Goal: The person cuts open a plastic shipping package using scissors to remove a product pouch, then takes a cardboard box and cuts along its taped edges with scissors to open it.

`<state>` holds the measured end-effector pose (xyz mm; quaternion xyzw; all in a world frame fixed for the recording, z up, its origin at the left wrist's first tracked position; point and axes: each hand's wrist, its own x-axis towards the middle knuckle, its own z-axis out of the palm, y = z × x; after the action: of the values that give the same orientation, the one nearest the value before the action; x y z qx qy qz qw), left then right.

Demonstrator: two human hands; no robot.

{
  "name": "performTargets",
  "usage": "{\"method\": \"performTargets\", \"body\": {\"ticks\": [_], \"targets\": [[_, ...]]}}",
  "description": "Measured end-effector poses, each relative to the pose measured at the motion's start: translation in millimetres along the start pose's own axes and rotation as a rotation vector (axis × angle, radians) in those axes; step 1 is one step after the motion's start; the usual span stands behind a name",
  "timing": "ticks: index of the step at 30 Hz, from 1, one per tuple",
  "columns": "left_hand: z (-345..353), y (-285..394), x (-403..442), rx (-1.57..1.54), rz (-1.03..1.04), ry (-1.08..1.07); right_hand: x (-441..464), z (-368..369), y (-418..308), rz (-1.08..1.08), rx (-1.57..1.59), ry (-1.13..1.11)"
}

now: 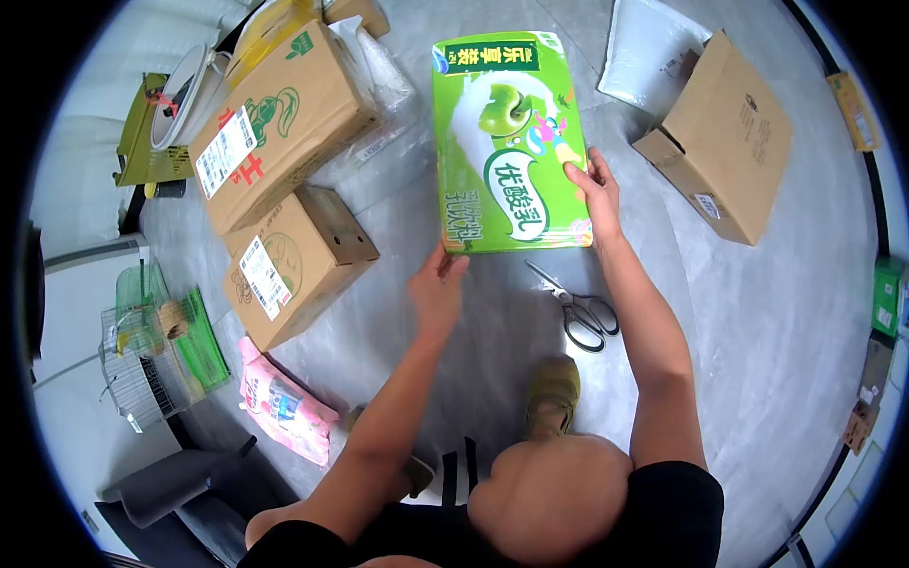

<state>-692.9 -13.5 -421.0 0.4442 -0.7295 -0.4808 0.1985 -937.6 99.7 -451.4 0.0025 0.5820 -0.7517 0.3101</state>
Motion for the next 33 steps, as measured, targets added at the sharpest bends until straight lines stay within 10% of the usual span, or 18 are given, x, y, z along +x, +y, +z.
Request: {"method": "performTargets", "body": {"ticks": [33], "targets": [[12, -8, -5, -0.183, -0.09, -0.152, -78, -31, 26, -0.113, -0.502, -0.247]]}}
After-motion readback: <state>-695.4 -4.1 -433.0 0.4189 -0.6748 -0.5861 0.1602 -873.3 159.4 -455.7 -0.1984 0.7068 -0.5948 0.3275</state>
